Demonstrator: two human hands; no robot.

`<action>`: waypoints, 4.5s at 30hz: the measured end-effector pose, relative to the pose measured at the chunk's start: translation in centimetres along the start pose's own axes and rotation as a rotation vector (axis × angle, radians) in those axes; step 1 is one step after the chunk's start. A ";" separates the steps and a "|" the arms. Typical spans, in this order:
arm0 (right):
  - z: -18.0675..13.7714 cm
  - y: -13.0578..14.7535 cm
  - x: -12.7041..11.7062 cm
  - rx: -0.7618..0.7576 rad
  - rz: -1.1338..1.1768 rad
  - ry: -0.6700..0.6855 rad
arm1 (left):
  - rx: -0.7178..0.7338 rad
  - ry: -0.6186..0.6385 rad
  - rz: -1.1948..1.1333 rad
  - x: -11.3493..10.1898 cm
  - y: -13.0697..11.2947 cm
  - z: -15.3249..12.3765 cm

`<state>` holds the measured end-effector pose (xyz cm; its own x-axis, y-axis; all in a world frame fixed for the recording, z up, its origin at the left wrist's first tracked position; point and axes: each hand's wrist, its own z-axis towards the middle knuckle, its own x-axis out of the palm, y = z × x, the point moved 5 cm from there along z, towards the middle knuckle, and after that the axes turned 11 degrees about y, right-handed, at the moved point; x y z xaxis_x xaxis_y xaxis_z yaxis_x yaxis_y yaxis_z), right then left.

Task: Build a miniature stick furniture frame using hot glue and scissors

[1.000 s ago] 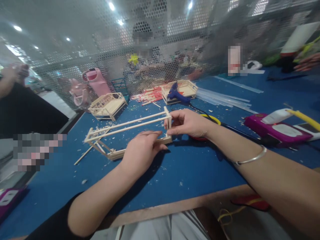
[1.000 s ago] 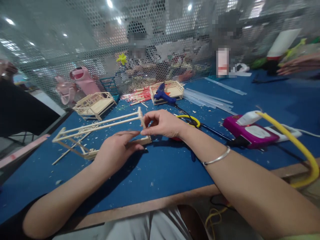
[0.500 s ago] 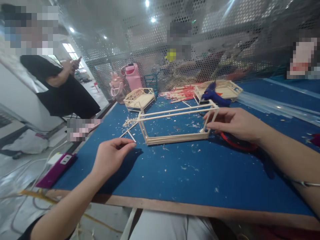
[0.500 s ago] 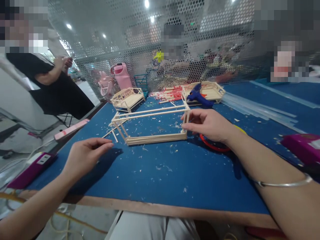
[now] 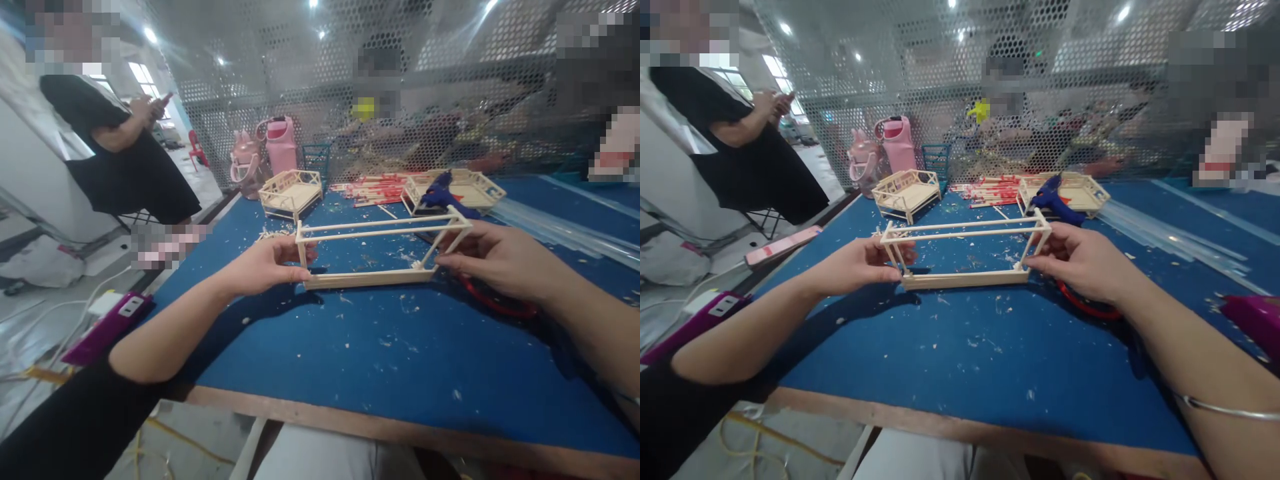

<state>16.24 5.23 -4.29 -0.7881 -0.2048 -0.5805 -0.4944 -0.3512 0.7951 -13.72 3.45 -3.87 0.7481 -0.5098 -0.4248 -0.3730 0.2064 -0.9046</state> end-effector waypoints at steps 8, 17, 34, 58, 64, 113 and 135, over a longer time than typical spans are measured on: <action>-2.5 6.5 6.3 -0.282 -0.518 0.476 | 0.002 -0.012 -0.148 -0.1 1.2 0.5; 2.0 7.8 13.7 -0.606 -0.566 0.085 | 0.025 -0.020 -0.257 0.3 2.2 0.3; 1.8 7.3 13.6 -0.617 -0.497 0.072 | 0.023 -0.066 -0.263 0.2 2.5 0.3; 1.7 8.0 13.5 -0.628 -0.553 -0.010 | 0.030 -0.077 -0.226 0.4 2.4 0.4; 1.9 7.7 13.7 -0.630 -0.561 0.009 | 0.032 -0.070 -0.209 0.4 2.4 0.4; 1.2 -2.4 0.0 -0.082 0.302 0.475 | 0.233 -0.129 0.909 11.6 -6.3 7.6; 1.2 -2.4 0.4 -0.051 0.118 0.431 | 0.247 -0.154 0.963 11.9 -6.1 7.5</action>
<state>16.71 7.08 -6.22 -0.6080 -0.6045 -0.5148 -0.3828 -0.3449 0.8570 1.57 2.45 -3.70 0.2578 0.0752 -0.9633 -0.7449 0.6505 -0.1485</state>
